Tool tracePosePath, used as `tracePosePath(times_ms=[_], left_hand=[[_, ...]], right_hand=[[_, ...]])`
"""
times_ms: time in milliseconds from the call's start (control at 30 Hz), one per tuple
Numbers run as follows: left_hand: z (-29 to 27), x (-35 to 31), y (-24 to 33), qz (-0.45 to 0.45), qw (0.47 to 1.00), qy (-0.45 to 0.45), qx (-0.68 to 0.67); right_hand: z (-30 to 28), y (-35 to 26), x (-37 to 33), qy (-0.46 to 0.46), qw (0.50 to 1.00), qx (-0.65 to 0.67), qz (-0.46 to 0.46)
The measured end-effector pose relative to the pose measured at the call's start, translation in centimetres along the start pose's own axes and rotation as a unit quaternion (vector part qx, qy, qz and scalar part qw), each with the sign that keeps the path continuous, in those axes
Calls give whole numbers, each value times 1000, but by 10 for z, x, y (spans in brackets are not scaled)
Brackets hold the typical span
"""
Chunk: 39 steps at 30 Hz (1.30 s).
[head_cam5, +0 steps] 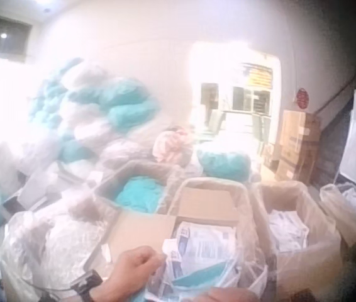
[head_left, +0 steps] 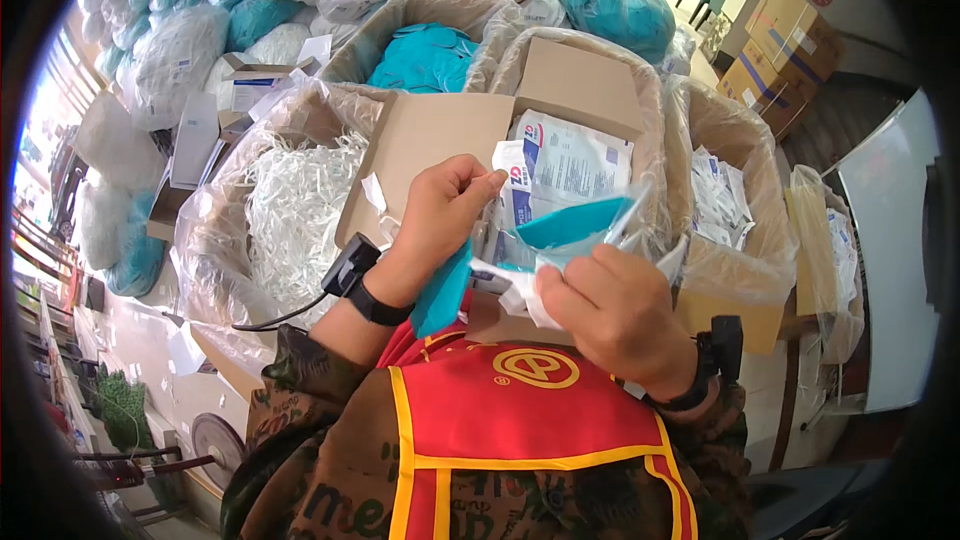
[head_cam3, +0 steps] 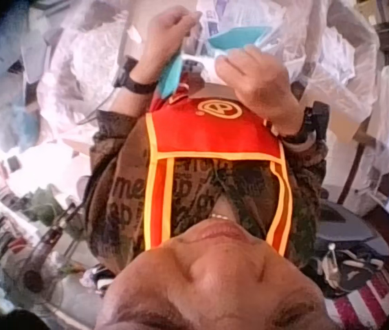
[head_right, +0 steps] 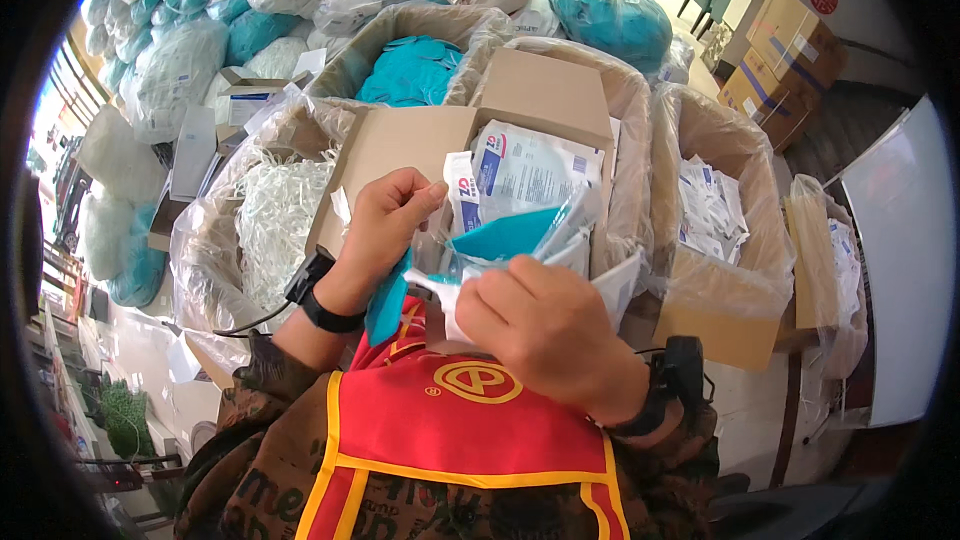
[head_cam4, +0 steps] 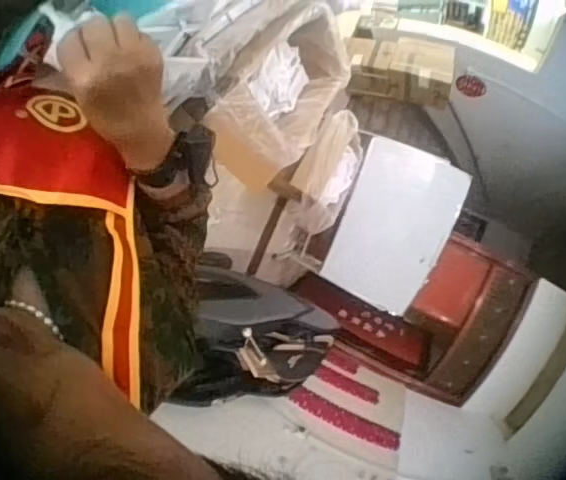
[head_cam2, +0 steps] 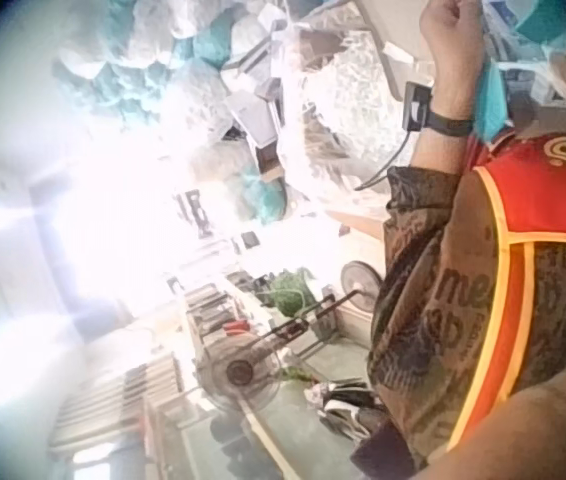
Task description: Taking teal-colored face masks and placing them into individual plastic packets.
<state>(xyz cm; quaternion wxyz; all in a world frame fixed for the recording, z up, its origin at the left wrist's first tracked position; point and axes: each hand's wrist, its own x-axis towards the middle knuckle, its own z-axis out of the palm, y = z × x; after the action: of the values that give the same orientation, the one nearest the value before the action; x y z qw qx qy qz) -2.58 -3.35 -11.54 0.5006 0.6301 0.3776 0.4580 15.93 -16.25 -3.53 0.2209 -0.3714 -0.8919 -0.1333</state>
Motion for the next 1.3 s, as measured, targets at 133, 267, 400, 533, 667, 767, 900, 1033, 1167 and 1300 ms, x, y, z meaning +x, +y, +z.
tracePosePath(times_ms=[133, 267, 400, 533, 667, 767, 900, 1033, 1167, 1300], left_hand=[[-1, 15, -13, 33, 995, 29, 91], [-3, 19, -11, 52, 981, 17, 186], [-22, 7, 4, 125, 972, -8, 200], [-36, -15, 67, 206, 919, 43, 333], [-24, -32, 80, 234, 894, -224, 309], [-15, -35, 74, 173, 901, -282, 282], [-8, -34, 55, 153, 900, -282, 296], [-25, -24, 35, 118, 957, -190, 182], [-95, -19, 33, -7, 995, 32, -95], [-140, -22, 61, 51, 973, 179, -137]], right_hand=[[-6, -2, -14, 59, 998, 32, -6], [-10, -2, -20, 91, 994, 55, -5], [-14, 12, -22, 80, 997, 0, 5], [-9, 19, -24, 73, 997, -24, 11], [-5, 20, -17, 68, 998, -15, 0], [0, 20, -15, 53, 999, 2, -1], [6, 15, -12, 16, 1000, 24, 3], [14, 22, -17, 41, 998, 19, 35], [16, 28, -21, 32, 997, 24, 59], [14, 24, -16, 9, 998, 36, 45]])
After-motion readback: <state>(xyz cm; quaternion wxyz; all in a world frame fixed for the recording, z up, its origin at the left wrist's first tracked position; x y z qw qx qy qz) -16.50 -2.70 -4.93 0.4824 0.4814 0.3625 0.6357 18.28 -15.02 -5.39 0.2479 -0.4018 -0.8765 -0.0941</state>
